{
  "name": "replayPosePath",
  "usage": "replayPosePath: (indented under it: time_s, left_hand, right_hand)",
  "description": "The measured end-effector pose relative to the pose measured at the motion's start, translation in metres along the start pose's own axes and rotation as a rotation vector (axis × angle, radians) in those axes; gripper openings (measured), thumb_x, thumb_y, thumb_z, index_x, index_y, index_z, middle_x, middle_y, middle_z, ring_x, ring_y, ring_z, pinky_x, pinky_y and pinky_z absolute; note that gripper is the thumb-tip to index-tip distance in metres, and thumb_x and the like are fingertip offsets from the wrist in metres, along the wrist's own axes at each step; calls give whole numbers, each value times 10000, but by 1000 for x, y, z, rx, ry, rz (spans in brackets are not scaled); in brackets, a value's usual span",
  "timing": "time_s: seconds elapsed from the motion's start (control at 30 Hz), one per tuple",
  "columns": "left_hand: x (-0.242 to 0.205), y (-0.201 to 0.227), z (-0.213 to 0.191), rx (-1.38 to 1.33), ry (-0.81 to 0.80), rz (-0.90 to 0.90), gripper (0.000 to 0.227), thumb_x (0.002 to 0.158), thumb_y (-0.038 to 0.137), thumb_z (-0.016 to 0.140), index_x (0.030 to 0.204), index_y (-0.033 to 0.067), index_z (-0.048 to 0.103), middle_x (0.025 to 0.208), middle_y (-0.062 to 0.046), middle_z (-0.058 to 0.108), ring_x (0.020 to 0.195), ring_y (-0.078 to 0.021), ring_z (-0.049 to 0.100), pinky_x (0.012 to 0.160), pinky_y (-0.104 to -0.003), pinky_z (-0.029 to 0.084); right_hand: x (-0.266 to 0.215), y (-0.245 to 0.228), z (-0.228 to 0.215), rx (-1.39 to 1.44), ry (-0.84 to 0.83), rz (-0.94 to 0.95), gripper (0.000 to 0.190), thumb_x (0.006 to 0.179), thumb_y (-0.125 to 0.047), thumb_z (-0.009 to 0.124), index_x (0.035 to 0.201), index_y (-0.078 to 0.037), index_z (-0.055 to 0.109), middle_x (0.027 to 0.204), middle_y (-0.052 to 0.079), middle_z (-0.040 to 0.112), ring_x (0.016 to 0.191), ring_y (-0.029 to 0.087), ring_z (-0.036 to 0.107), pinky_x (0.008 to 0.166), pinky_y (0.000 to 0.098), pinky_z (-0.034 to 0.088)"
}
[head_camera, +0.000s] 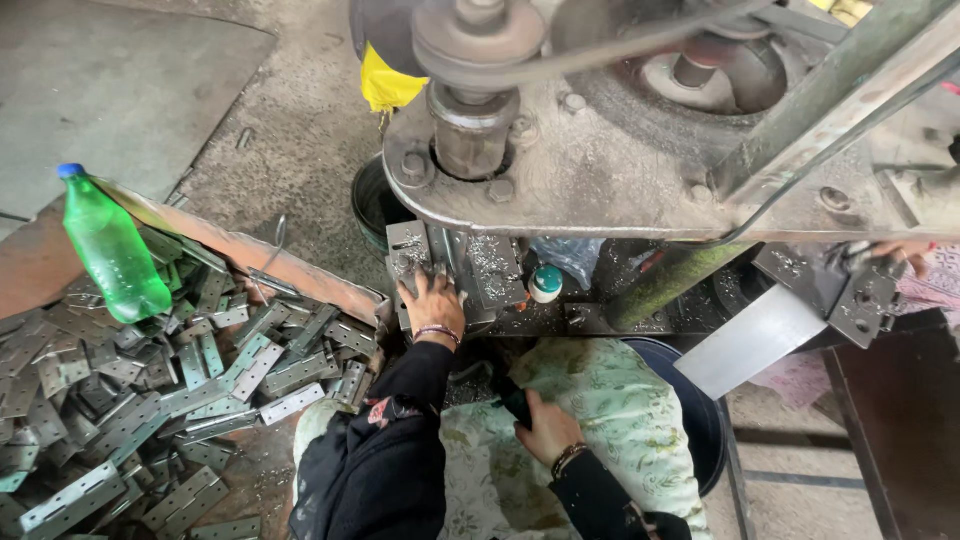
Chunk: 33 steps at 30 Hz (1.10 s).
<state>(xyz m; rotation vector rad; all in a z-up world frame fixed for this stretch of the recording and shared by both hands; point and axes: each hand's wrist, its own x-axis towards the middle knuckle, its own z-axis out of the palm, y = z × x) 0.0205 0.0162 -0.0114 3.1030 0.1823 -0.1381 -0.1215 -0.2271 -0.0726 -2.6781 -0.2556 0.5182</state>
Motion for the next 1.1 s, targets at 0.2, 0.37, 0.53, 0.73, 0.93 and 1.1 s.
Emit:
replayPosePath:
  time_s: [0.2, 0.37, 0.53, 0.73, 0.93, 1.1]
  left_hand:
    - [22, 0, 2, -21, 43, -26, 455, 1006, 250, 451, 1418, 126, 598, 1535, -17, 475, 1546, -361, 206, 1180, -718, 150]
    - [21, 0, 6, 21, 29, -21, 448, 1018, 250, 439, 1415, 119, 599, 1561, -23, 458, 1552, -364, 193, 1188, -717, 146]
    - [22, -4, -9, -4, 41, -6, 482, 964, 239, 472, 1419, 123, 583, 1562, -13, 442, 1527, -351, 188, 1178, -716, 143]
    - [1, 0, -6, 40, 11, 36, 417, 1030, 290, 428, 1335, 109, 647, 1493, -24, 521, 1511, -328, 256, 1203, -672, 176]
    - [-49, 9, 6, 40, 63, 137, 360, 1023, 259, 485, 1244, 92, 717, 1350, -64, 628, 1335, -313, 446, 1203, -607, 260]
    - [-73, 17, 9, 94, 221, 161, 343, 958, 249, 542, 1193, 89, 732, 1305, -53, 619, 1319, -326, 435, 1178, -636, 250]
  right_hand:
    - [-2, -5, 7, 47, -53, 73, 669, 878, -338, 690, 1461, -175, 405, 996, 217, 733, 878, 419, 722, 750, 537, 577]
    - [2, 19, 40, 36, -34, 17, 764, 904, -368, 694, 1524, -116, 326, 971, 233, 734, 838, 409, 724, 713, 528, 585]
    - [8, 16, 32, 76, -29, 18, 717, 878, -343, 702, 1480, -113, 387, 985, 244, 731, 860, 419, 727, 722, 523, 584]
    - [0, -18, -24, -52, -127, 70, 567, 894, -341, 703, 1344, -80, 477, 1022, 222, 728, 908, 396, 731, 761, 516, 587]
    - [-7, -44, -52, -101, -136, 62, 579, 886, -331, 713, 1346, -63, 486, 1064, 230, 722, 939, 392, 730, 804, 502, 593]
    - [-11, -44, -56, -91, -126, 64, 572, 890, -345, 713, 1342, -69, 495, 1086, 222, 721, 989, 385, 718, 845, 507, 574]
